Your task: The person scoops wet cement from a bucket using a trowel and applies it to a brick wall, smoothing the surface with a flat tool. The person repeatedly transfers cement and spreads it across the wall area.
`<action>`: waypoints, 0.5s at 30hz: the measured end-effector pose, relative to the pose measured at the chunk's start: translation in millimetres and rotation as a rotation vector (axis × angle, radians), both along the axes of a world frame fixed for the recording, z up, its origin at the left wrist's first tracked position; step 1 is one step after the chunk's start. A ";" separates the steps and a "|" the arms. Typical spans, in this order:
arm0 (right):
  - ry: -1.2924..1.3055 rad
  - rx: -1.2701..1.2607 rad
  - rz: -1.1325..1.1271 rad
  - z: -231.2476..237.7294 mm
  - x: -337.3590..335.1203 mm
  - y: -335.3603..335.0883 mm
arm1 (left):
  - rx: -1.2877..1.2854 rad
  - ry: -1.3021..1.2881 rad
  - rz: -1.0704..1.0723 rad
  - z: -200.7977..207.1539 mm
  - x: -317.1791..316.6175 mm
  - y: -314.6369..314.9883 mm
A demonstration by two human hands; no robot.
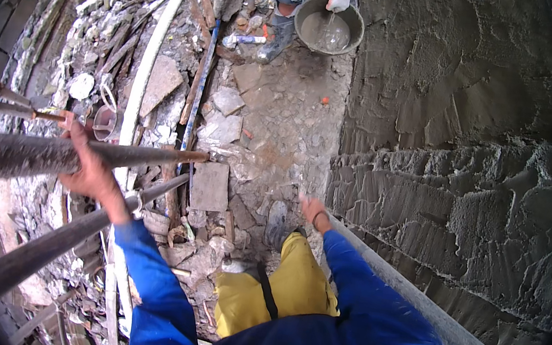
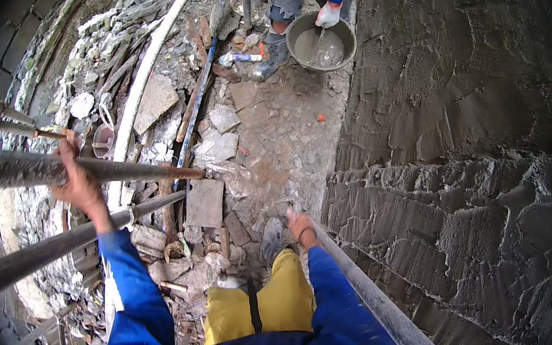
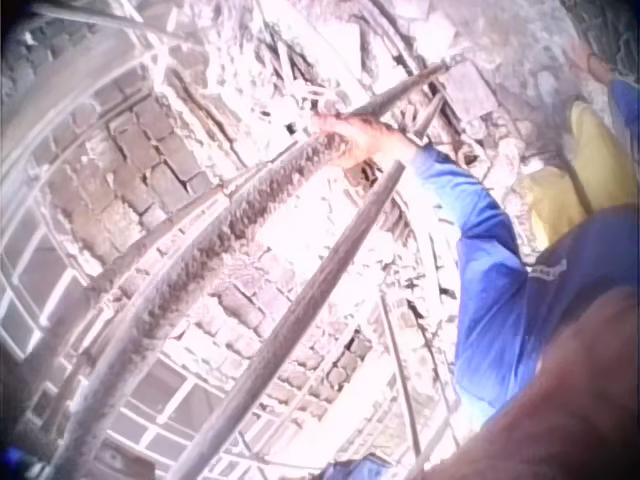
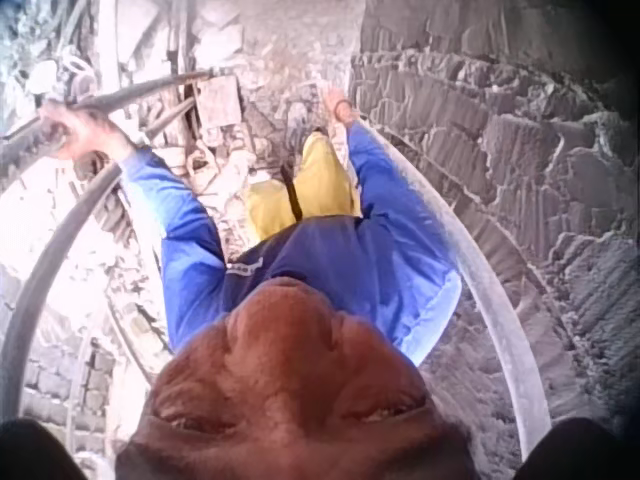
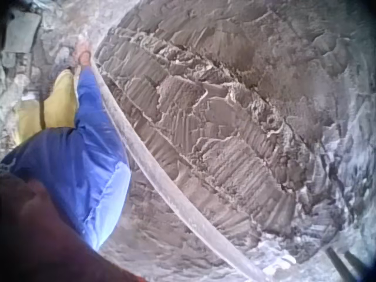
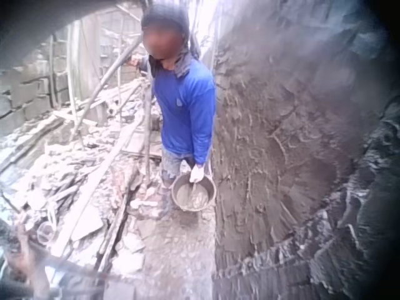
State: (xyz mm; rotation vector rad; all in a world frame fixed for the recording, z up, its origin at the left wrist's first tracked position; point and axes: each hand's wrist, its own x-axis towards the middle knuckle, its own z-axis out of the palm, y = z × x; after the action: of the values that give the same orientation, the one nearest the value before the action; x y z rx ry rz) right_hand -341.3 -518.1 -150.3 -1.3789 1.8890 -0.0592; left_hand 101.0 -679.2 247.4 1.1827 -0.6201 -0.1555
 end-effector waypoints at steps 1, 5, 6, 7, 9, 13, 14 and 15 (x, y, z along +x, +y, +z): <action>-0.016 -0.096 -0.041 25.3 -3.6 -26.9 | 0.020 -0.123 0.081 -13.0 0.7 -8.1; -0.360 -0.369 -0.560 45.4 -59.2 -89.4 | -0.079 -0.251 0.008 -34.4 -5.1 -24.7; -0.418 -0.400 -0.530 89.6 -39.7 -106.7 | -0.052 -0.334 0.031 -38.2 5.5 -23.7; -0.386 -0.508 -0.494 102.3 -48.3 -120.3 | -0.006 -0.384 0.002 -40.2 -0.1 -28.2; -0.669 -0.438 -0.586 151.5 -7.6 -159.0 | -0.117 -0.439 0.098 -19.9 -12.1 -29.1; -0.828 -0.472 -0.475 175.0 72.5 -233.7 | -0.132 -0.478 0.107 -18.8 14.3 -30.1; -0.788 -0.516 -0.423 165.7 85.0 -262.2 | -0.116 -0.486 0.148 -16.9 24.4 -30.6; -0.781 -0.519 -0.389 161.8 100.9 -285.9 | -0.097 -0.486 0.153 -23.7 25.0 -27.1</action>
State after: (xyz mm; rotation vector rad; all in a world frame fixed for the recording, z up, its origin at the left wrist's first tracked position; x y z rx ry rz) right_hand -240.4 -804.0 11.5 -1.0345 1.4608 -1.1731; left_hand 126.0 -706.3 223.6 1.1740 -0.9461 0.2985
